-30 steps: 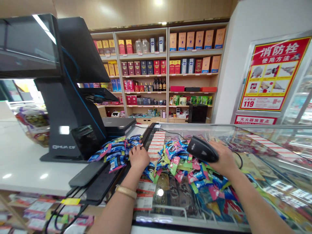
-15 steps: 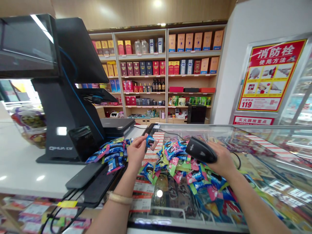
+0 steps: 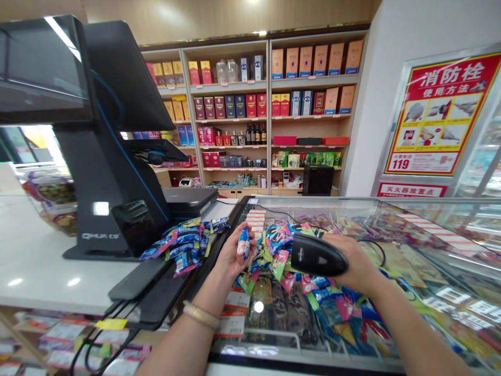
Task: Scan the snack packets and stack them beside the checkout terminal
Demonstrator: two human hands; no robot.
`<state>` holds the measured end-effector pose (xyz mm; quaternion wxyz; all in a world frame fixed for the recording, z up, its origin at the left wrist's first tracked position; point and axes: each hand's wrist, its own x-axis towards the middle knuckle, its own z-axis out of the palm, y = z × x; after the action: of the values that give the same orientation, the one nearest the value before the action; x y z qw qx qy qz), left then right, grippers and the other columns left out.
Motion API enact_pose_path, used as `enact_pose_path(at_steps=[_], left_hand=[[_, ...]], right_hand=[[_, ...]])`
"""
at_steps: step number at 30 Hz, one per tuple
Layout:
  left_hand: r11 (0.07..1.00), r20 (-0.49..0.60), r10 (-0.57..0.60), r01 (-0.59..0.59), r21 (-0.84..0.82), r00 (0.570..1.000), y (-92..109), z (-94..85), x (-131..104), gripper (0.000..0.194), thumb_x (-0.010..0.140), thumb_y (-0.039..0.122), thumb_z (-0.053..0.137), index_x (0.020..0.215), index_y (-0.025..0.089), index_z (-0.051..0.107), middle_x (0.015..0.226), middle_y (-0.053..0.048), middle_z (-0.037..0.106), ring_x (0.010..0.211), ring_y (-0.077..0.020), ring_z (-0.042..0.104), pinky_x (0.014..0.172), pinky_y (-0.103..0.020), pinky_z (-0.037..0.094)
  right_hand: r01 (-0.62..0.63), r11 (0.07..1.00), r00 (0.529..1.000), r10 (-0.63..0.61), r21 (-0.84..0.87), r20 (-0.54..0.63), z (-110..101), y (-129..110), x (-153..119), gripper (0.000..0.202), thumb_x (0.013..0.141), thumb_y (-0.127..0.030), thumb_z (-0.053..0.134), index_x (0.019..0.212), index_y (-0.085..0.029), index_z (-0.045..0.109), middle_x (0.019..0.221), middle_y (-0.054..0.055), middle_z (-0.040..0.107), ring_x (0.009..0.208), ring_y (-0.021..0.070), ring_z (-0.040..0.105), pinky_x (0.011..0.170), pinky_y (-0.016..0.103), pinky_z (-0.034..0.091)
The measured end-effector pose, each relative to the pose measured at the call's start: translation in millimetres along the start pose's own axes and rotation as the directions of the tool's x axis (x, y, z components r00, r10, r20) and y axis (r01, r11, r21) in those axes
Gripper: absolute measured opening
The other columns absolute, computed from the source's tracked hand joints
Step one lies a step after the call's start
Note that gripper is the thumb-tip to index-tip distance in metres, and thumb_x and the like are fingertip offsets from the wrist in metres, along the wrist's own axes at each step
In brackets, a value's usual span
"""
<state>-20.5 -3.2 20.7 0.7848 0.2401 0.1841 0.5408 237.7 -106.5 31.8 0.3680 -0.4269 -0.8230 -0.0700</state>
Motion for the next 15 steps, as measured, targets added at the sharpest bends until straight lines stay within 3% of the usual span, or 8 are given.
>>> enact_pose_path(at_steps=[11, 15], left_hand=[[0.980, 0.016, -0.060, 0.062, -0.187, 0.998, -3.9, -3.8, 3.9, 0.024, 0.086, 0.001, 0.043, 0.086, 0.015, 0.063, 0.074, -0.001, 0.058, 0.060, -0.0058, 0.057, 0.051, -0.013, 0.047], [0.983, 0.019, -0.069, 0.071, -0.172, 0.997, -5.7, -5.0, 4.1, 0.025, 0.084, -0.001, 0.044, 0.083, 0.015, 0.063, 0.076, -0.002, 0.059, 0.061, -0.0063, 0.058, 0.052, -0.013, 0.048]], right_hand=[[-0.015, 0.999, 0.997, 0.017, -0.030, 0.075, 1.0, -8.4, 2.8, 0.005, 0.069, -0.018, 0.053, 0.072, -0.021, 0.054, 0.067, 0.001, 0.057, 0.063, 0.0151, 0.053, 0.060, 0.025, 0.039], [-0.019, 0.999, 0.997, 0.021, -0.030, 0.075, 0.7, -9.3, 3.1, 0.005, 0.070, -0.018, 0.052, 0.073, -0.021, 0.055, 0.067, 0.001, 0.058, 0.063, 0.0156, 0.053, 0.061, 0.025, 0.040]])
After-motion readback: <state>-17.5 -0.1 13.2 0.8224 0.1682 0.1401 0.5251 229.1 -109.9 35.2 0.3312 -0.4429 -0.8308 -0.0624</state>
